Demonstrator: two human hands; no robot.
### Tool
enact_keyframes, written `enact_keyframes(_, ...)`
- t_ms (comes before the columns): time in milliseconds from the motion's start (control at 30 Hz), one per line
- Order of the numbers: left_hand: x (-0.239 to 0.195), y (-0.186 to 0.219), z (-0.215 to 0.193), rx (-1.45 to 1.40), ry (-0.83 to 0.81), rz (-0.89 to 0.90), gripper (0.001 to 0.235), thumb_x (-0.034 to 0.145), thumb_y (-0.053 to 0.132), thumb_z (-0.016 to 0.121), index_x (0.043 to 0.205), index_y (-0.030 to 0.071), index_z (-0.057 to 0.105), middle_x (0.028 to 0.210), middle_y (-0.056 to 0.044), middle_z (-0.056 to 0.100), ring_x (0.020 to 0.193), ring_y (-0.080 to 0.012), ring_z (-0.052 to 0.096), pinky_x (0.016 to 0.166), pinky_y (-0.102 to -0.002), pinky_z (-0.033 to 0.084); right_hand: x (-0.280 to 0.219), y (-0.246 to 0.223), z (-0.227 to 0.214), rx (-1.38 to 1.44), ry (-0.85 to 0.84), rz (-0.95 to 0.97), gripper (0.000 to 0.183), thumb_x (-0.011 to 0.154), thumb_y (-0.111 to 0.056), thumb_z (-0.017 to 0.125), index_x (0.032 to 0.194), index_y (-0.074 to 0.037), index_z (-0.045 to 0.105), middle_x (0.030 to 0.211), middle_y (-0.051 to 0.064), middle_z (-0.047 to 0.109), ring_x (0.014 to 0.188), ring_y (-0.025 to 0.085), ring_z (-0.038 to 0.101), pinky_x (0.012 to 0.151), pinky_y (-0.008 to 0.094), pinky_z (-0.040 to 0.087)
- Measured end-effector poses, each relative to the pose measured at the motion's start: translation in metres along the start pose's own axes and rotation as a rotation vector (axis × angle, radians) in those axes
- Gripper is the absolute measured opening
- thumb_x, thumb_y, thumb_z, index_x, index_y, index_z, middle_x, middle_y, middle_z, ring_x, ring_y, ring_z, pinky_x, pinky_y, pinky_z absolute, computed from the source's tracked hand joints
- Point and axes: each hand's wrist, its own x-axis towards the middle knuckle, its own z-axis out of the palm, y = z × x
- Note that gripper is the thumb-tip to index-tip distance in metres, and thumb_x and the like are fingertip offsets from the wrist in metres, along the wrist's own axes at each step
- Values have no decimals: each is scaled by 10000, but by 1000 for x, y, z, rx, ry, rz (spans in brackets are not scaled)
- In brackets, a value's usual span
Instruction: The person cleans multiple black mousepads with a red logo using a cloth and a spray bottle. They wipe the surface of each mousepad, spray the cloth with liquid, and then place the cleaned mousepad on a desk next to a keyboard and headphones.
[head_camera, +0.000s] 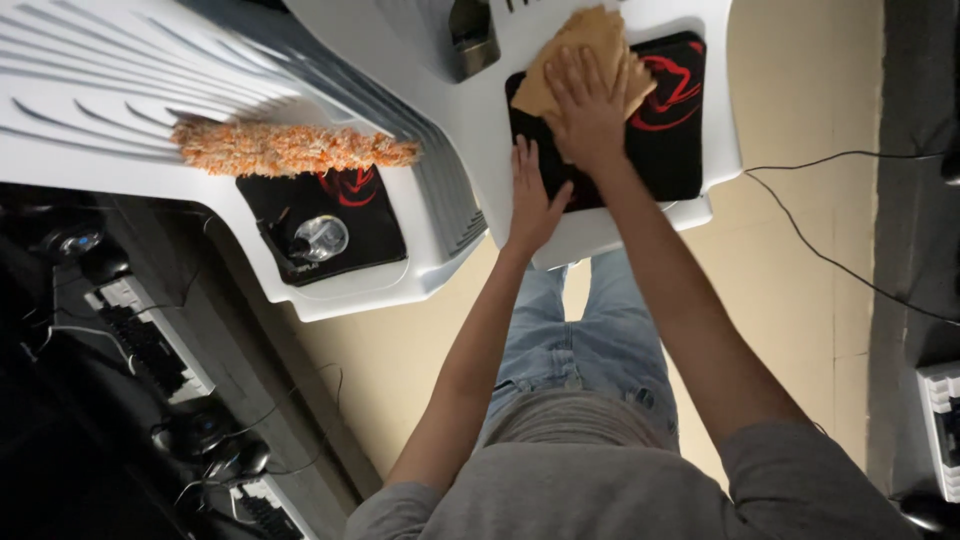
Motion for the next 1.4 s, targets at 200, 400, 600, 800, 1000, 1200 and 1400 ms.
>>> enact_keyframes(200, 6, -1, 7, 287, -52, 49, 1064, 839, 355, 818, 1609, -33, 193, 1700, -247, 66, 1563, -503, 98, 1252, -615, 184, -4, 68, -54, 25, -147, 269, 659, 1132, -355, 481, 1700, -74, 301, 1752, 165, 192, 1607, 387, 137, 1211, 739, 32)
enact_keyframes(400, 5, -1, 7, 348, -58, 37, 1068, 855, 378, 822, 1610, -34, 189, 1703, -237, 54, 1566, -500, 72, 1239, -626, 189, -125, 53, -49, -108, -69, 292, 632, 1175, -346, 487, 1713, -55, 328, 1763, 205, 188, 1623, 420, 146, 1289, 665, 66)
enact_keyframes(600, 4, 1, 8, 339, -78, 10, 1092, 830, 367, 834, 1611, -37, 188, 1708, -245, 57, 1572, -488, 90, 1242, -607, 196, -171, 37, -79, -3, -190, 304, 684, 1053, -364, 504, 1683, -144, 360, 1767, 158, 198, 1634, 377, 150, 1290, 666, 66)
enact_keyframes(800, 4, 5, 2, 305, -56, 30, 1082, 813, 349, 836, 1597, -44, 203, 1698, -264, 100, 1569, -480, 112, 1272, -556, 190, -69, 71, -61, -74, -239, 333, 729, 1152, -497, 417, 1747, -115, 242, 1779, 182, 91, 1633, 376, 39, 1210, 769, -27)
enact_keyframes(1000, 6, -19, 9, 23, 40, 26, 940, 954, 227, 675, 1639, -46, 91, 1726, -251, 67, 1614, -418, 100, 1311, -487, 109, -6, 31, -36, -49, -138, 358, 760, 1155, -488, 448, 1727, -51, 205, 1780, 213, 84, 1623, 442, 44, 1259, 717, -7)
enact_keyframes(1200, 3, -48, 15, -417, 45, -71, 731, 1114, 233, 420, 1674, -6, 16, 1780, -176, 12, 1657, -300, 17, 1337, -386, 28, -30, -25, 45, 38, -163, 98, 694, 1138, -410, 478, 1709, -67, 284, 1710, 203, 254, 1543, 467, 211, 1210, 700, 98)
enact_keyframes(1400, 1, -35, 5, -565, 80, -35, 699, 1132, 200, 421, 1687, 3, 45, 1788, -157, 32, 1667, -282, 29, 1351, -378, 43, -111, -52, -2, 61, -202, -171, 707, 942, -382, 542, 1574, -104, 389, 1623, 164, 376, 1510, 377, 330, 1183, 645, 177)
